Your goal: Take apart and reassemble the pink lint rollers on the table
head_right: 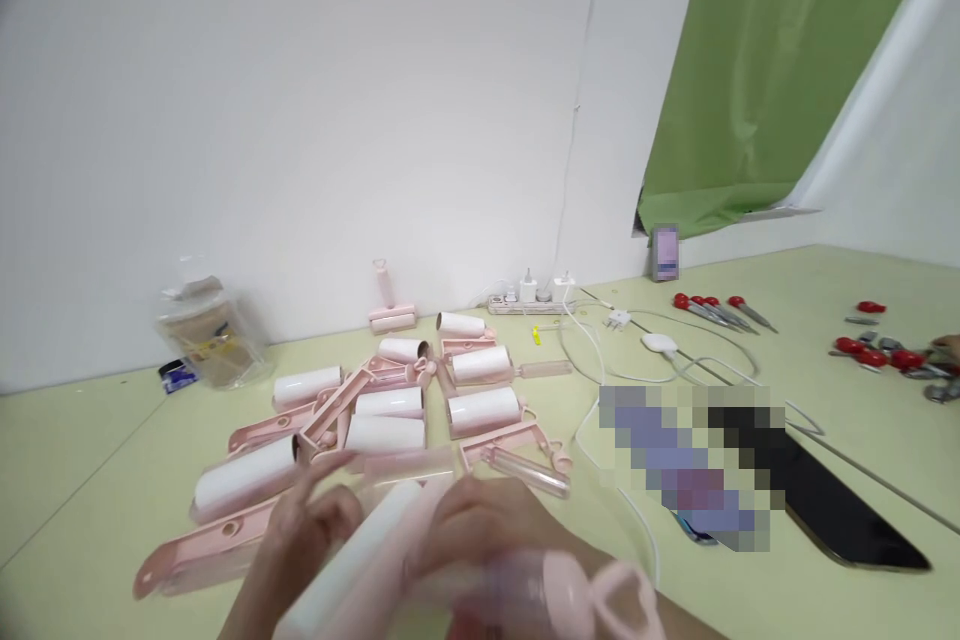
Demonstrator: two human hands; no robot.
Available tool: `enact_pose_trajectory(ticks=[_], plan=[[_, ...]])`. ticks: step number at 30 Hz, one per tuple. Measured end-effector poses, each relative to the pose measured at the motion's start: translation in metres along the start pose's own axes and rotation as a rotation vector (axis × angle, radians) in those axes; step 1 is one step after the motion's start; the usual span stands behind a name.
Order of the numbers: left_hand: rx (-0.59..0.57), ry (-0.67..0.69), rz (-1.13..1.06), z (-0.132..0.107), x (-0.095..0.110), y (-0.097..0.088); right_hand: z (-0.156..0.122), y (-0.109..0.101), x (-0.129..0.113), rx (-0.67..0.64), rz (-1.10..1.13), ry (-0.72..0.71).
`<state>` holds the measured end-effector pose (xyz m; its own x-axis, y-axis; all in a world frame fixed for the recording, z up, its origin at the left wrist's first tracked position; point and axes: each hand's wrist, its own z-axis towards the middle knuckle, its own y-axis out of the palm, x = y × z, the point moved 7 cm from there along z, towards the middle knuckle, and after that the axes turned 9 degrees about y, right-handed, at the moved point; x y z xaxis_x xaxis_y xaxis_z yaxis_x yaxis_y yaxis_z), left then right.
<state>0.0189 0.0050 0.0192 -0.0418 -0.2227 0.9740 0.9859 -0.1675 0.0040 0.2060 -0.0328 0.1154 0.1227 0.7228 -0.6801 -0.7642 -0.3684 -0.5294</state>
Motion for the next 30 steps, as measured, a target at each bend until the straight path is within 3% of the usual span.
enact_pose_trajectory(ticks=[2,5,7,9,12,16,21,30], plan=[[-0.160,-0.199,-0.322,-0.010,-0.004,0.027,0.000,0.011,-0.003,-0.154,-0.085,-0.043],[-0.251,-0.333,-0.452,-0.022,0.001,0.052,-0.002,0.011,0.021,-0.307,-0.323,0.125],[-0.183,-0.338,-0.477,-0.025,0.004,0.053,-0.008,-0.011,0.044,-0.301,-0.487,0.354],[-0.105,-0.373,-0.495,-0.026,0.001,0.050,-0.017,-0.043,0.058,-0.193,-0.603,0.596],[-0.020,-0.387,-0.412,-0.028,-0.007,0.045,-0.032,-0.068,0.056,-0.094,-0.550,0.827],[-0.034,-0.248,-0.175,-0.026,0.001,0.050,-0.033,-0.037,0.033,-0.127,-0.377,0.738],[-0.086,-0.131,-0.053,-0.026,0.021,0.061,-0.027,0.008,0.014,-0.190,-0.383,0.592],[-0.003,-0.091,0.045,-0.026,0.022,0.056,-0.025,0.015,0.000,-0.127,-0.525,0.556]])
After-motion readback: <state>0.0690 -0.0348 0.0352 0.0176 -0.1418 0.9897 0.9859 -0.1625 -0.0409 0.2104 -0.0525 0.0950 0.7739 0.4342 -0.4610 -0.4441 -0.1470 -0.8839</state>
